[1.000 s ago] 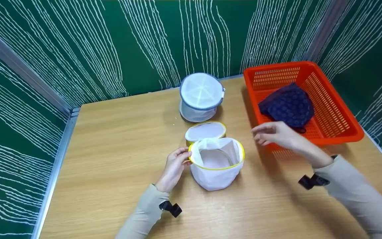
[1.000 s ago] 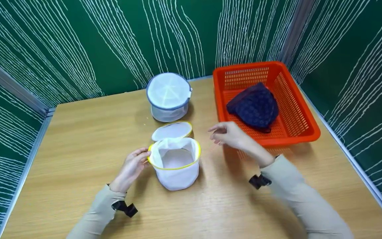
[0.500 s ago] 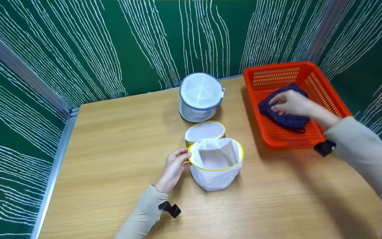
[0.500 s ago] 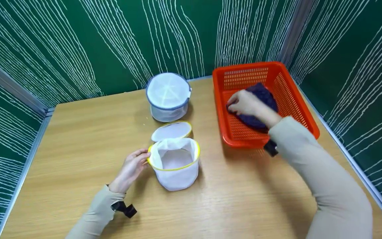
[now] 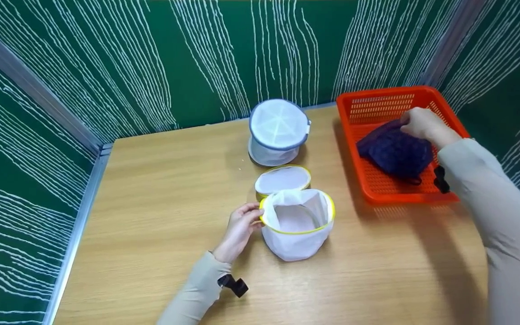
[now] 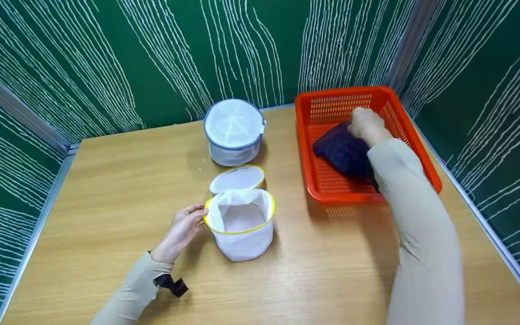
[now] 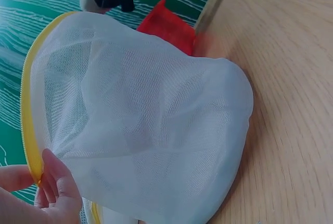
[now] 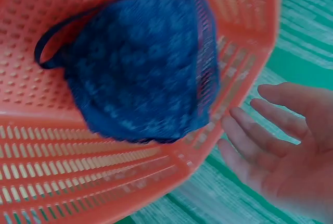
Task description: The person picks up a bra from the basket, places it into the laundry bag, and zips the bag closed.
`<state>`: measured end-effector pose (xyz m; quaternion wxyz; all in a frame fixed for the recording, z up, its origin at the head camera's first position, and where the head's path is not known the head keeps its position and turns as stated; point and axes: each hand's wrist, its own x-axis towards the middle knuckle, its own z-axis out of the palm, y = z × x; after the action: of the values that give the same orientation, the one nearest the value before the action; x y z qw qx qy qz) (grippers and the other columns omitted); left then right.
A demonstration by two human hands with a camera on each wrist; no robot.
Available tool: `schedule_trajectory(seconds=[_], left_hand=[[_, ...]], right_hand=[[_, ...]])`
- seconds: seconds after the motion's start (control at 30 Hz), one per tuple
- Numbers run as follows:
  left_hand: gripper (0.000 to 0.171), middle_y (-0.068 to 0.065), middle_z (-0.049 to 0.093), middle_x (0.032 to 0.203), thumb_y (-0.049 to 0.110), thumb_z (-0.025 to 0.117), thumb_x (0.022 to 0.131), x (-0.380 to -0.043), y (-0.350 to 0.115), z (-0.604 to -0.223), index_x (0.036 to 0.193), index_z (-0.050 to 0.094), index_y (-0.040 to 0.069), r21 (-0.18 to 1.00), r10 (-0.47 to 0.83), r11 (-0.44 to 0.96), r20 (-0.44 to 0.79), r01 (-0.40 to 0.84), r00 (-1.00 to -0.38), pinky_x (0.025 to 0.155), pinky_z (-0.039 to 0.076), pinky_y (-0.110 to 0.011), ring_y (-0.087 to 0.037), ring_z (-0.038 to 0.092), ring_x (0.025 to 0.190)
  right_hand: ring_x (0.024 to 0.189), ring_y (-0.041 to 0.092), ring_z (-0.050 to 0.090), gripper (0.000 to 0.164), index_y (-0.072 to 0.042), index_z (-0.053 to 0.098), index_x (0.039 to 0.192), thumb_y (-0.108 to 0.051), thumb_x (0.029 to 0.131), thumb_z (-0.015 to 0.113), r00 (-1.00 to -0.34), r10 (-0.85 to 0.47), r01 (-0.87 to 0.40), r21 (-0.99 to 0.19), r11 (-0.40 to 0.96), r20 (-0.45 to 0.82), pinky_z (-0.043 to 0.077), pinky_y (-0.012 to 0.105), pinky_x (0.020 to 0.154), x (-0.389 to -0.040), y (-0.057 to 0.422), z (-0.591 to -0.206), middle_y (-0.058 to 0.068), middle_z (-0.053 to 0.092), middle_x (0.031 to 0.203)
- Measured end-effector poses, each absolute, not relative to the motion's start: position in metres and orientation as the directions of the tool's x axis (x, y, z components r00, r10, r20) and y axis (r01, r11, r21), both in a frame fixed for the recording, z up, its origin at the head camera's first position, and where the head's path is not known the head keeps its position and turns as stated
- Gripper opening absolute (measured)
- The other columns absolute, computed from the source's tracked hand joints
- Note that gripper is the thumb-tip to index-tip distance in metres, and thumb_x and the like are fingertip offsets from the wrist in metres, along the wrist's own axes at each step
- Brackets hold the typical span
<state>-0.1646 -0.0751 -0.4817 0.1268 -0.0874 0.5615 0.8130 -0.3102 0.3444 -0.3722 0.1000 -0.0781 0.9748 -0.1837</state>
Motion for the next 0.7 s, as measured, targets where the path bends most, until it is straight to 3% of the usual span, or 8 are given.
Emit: schedule_trajectory(seconds=[0.37,0.5,0.7], left_hand=[[0.010,-0.002,0.056,0.077,-0.003,0.052,0.081,-0.163,-0.076,-0.481,0.090,0.053,0.000,0.882,0.133,-0.352,-0.283,-0.312,-0.950,0.060,0.045,-0.023,-0.011,0.053,0.068],[0.010,-0.003,0.056,0.077,-0.003,0.052,0.081,-0.163,-0.076,-0.482,0.091,0.052,0.000,0.880,0.136,-0.351,-0.288,-0.318,-0.948,0.061,0.046,-0.023,-0.011,0.054,0.068],[0.016,-0.003,0.057,0.079,-0.002,0.053,0.082,-0.163,-0.078,-0.483,0.097,0.052,-0.005,0.883,0.140,-0.344,-0.288,-0.320,-0.947,0.063,0.046,-0.024,-0.011,0.054,0.070]], right_hand=[[0.083,0.042,0.044,0.041,0.019,0.037,0.114,-0.010,0.086,0.047,-0.978,-0.069,0.014,-0.392,0.920,-0.197,0.038,0.055,0.077,-0.324,0.368,-0.393,0.038,0.044,0.103],[0.096,0.048,0.041,0.056,0.021,0.025,0.122,-0.014,0.085,0.049,-0.966,-0.075,0.038,-0.425,0.904,-0.246,0.033,0.059,0.086,-0.327,0.374,-0.401,0.041,0.036,0.112],[0.114,0.054,0.021,0.084,0.019,-0.008,0.130,-0.024,0.086,0.050,-0.926,-0.073,0.120,-0.470,0.875,-0.372,0.021,0.060,0.095,-0.331,0.382,-0.409,0.044,0.012,0.128]])
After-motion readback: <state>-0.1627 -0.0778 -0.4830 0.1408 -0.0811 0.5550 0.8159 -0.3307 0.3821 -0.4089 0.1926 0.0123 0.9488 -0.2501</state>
